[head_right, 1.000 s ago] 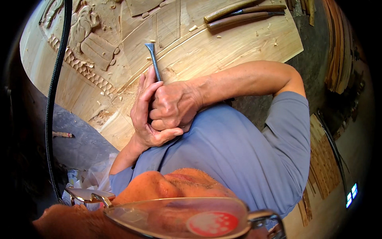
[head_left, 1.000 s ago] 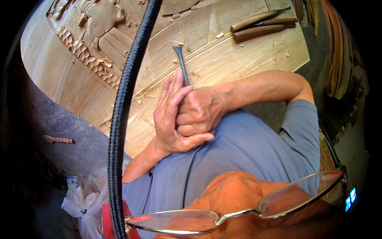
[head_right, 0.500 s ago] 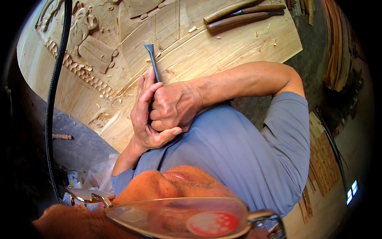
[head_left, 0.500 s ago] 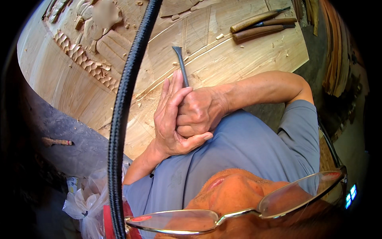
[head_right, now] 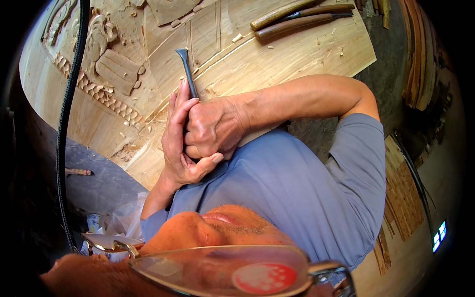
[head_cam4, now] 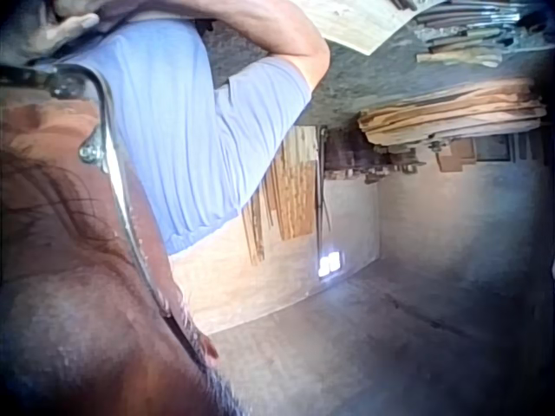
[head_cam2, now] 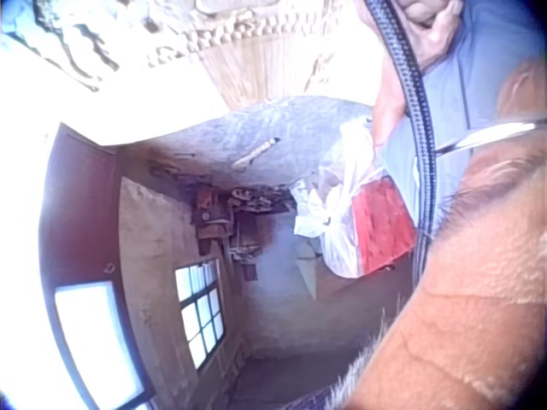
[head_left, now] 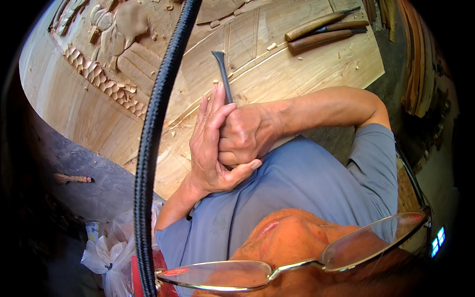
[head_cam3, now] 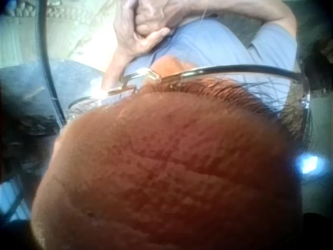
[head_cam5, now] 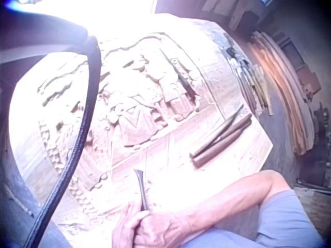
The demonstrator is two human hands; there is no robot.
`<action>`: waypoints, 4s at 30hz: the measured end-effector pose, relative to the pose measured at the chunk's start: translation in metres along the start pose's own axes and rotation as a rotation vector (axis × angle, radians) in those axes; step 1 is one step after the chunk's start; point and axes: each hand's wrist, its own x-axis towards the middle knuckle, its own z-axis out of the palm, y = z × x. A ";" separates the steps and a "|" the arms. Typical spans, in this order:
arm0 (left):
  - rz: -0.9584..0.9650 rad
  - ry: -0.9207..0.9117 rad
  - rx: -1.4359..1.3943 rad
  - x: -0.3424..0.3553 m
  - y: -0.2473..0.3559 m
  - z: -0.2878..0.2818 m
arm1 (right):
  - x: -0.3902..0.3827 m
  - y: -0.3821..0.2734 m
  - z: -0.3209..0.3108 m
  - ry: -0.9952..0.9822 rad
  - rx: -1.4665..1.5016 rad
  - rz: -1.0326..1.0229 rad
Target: The person carves a decorative wooden panel using various chisels and a mallet. They remove small wood chips and switch between different chisels to detail the relief figures.
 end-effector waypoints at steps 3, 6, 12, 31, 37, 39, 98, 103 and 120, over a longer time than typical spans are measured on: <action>0.038 0.045 0.008 0.000 0.001 0.002 | 0.000 0.000 0.001 0.016 -0.001 -0.012; 0.072 0.070 0.052 0.001 0.002 0.002 | 0.002 -0.004 -0.004 0.033 0.045 -0.018; 0.107 0.074 0.067 0.000 0.005 0.003 | -0.002 -0.013 -0.002 0.062 0.082 -0.015; 0.039 0.030 0.012 -0.004 0.002 0.003 | -0.005 -0.006 0.002 0.007 0.040 -0.018; 0.025 0.014 -0.015 -0.004 0.001 0.002 | -0.004 -0.005 0.001 -0.013 0.042 -0.010; 0.030 0.020 -0.016 -0.002 -0.001 0.003 | -0.006 -0.003 0.002 -0.022 0.034 0.002; -0.032 0.018 -0.061 0.001 -0.003 0.008 | -0.010 -0.003 -0.004 0.092 0.091 0.031; -0.090 -0.030 -0.107 0.001 -0.004 0.008 | -0.012 -0.002 -0.007 0.070 0.123 0.048; 0.059 0.171 -0.060 0.003 -0.009 0.024 | -0.026 -0.032 -0.055 -0.009 -0.439 0.013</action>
